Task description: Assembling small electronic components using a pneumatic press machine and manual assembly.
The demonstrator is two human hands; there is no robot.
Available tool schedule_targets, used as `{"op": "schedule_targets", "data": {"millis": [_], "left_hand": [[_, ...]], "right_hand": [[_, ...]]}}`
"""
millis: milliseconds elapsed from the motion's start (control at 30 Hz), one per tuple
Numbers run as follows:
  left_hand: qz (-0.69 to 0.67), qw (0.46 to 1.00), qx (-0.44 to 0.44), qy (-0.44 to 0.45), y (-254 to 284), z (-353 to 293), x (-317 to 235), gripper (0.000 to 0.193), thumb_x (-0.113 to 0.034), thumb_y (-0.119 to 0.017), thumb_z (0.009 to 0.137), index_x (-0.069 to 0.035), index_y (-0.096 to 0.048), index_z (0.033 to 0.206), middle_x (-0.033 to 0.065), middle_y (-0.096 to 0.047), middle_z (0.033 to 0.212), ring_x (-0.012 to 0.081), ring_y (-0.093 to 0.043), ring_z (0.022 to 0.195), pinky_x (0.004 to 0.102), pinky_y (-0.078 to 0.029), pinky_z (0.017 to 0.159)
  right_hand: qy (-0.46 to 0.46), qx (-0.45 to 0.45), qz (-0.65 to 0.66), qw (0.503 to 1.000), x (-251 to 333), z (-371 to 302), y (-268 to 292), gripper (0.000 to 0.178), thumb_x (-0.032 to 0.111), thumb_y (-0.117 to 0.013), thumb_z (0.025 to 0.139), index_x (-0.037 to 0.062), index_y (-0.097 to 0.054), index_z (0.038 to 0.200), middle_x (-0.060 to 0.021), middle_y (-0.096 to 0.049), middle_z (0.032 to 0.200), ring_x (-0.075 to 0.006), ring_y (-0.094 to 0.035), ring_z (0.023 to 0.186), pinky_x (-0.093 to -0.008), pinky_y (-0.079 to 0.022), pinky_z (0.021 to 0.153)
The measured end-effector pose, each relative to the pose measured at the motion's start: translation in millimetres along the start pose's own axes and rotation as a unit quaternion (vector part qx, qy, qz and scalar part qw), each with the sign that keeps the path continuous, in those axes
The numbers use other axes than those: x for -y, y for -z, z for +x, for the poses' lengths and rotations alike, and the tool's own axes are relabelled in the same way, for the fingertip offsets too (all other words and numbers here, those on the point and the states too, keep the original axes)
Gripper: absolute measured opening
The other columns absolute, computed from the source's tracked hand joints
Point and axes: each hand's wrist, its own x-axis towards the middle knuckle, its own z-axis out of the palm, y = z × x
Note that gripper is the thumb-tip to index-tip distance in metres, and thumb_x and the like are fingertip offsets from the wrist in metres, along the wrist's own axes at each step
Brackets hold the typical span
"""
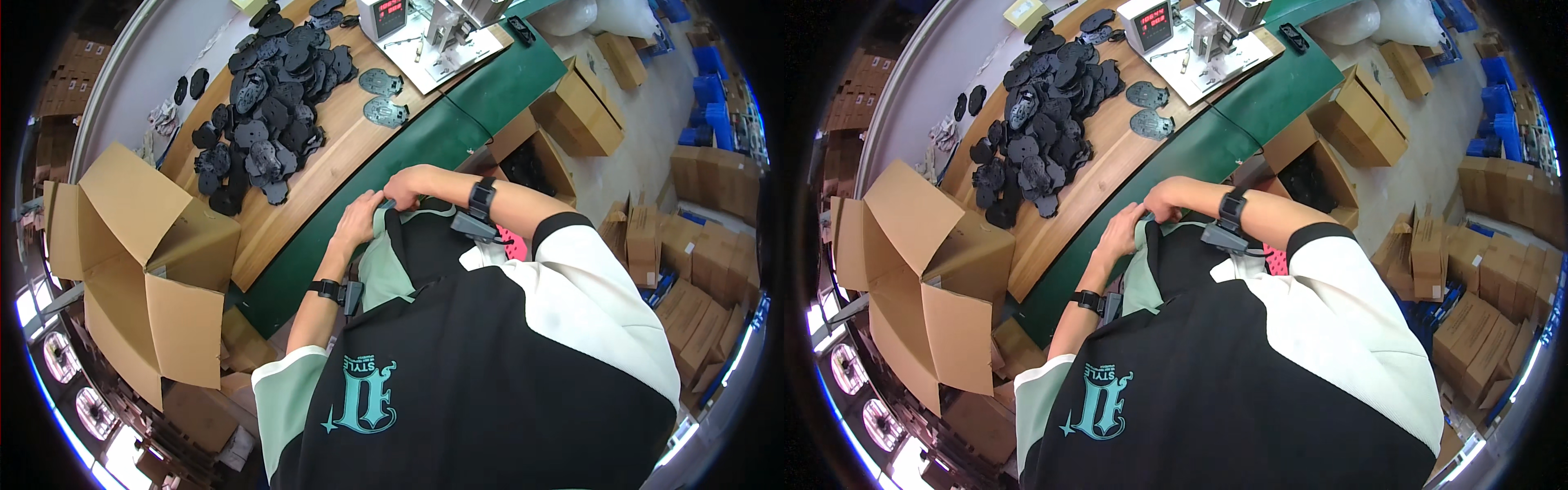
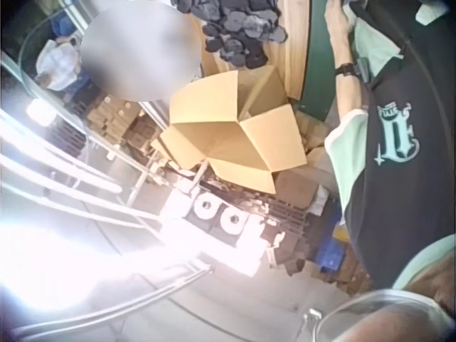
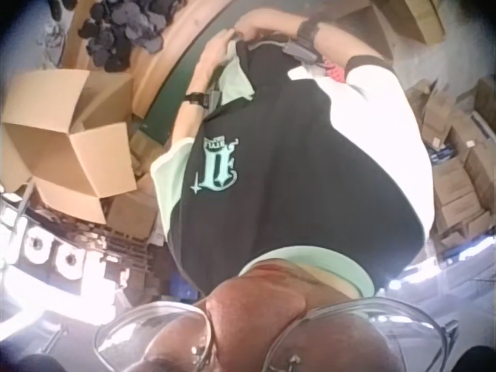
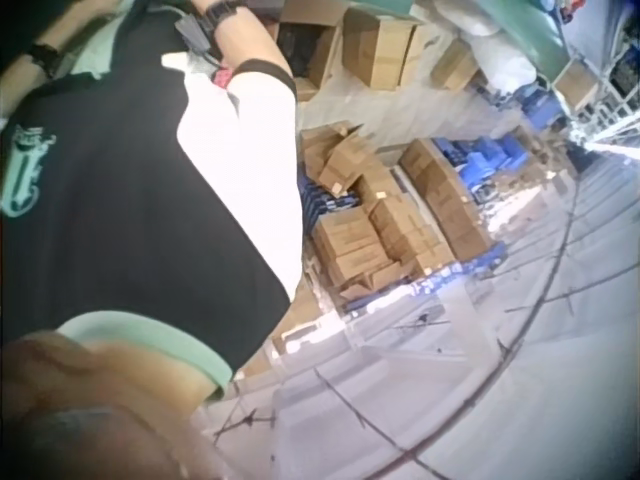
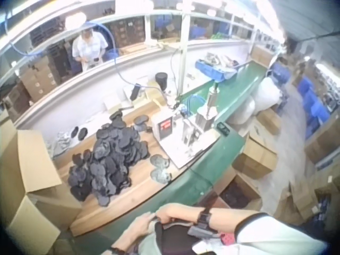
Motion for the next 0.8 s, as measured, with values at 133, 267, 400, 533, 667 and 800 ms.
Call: {"op": "schedule_targets", "data": {"millis": [133,267,400,533,667,800], "left_hand": [[0.016,0.999,0.034,0.024,16,0,-10,0.038,-0.008,-0.066,0.082,-0.006,-0.054,0.117,0.0175,-0.058,0.102,0.0432,-0.059,0.103,0.0505,-0.05,0.082],[0.018,1.0,-0.009,-0.003,12,-4,-3,0.027,0.0,-0.057,0.085,-0.005,-0.052,0.112,0.0176,-0.059,0.103,0.0414,-0.06,0.103,0.0509,-0.05,0.083],[0.002,1.0,-0.02,0.012,8,-1,2,0.021,-0.002,-0.056,0.088,-0.005,-0.051,0.108,0.0177,-0.058,0.102,0.0415,-0.06,0.102,0.0513,-0.05,0.083],[0.01,0.999,-0.039,0.015,17,0,-4,0.019,-0.009,-0.061,0.089,-0.005,-0.051,0.105,0.0181,-0.057,0.101,0.0425,-0.059,0.101,0.052,-0.049,0.081],[0.025,0.998,-0.053,0.015,16,-2,4,0.031,-0.019,-0.071,0.087,-0.005,-0.054,0.107,0.0187,-0.057,0.103,0.0432,-0.058,0.102,0.0515,-0.049,0.081],[-0.01,0.997,-0.08,0.016,16,-6,8,0.042,-0.025,-0.079,0.081,-0.005,-0.056,0.11,0.0192,-0.056,0.102,0.0432,-0.059,0.1,0.0504,-0.05,0.082]], "right_hand": [[0.028,0.086,0.192,0.977,-15,21,3,0.023,0.018,-0.053,0.101,0.0011,-0.068,0.1,-0.0099,-0.075,0.088,-0.0193,-0.074,0.076,-0.0347,-0.058,0.068],[0.029,0.074,0.153,0.985,-12,32,-2,0.031,0.024,-0.048,0.104,0.0016,-0.068,0.096,-0.0089,-0.071,0.083,-0.0182,-0.068,0.071,-0.0338,-0.057,0.066],[0.013,0.026,0.174,0.984,-16,39,-11,0.031,0.026,-0.047,0.103,0.0061,-0.069,0.096,-0.0066,-0.07,0.082,-0.0185,-0.066,0.073,-0.0367,-0.056,0.064],[0.079,-0.083,0.066,0.991,-16,27,-10,0.033,0.031,-0.052,0.102,0.0078,-0.072,0.092,-0.0097,-0.074,0.09,-0.0301,-0.07,0.087,-0.0449,-0.053,0.08],[0.072,-0.163,0.083,0.98,-4,2,-10,0.03,0.031,-0.053,0.101,0.0075,-0.072,0.099,-0.0121,-0.075,0.094,-0.0314,-0.07,0.087,-0.0448,-0.053,0.081],[0.088,-0.244,0.122,0.958,-12,6,-24,0.03,0.03,-0.053,0.102,0.0068,-0.071,0.097,-0.0132,-0.074,0.09,-0.0329,-0.069,0.085,-0.0455,-0.052,0.079]]}}
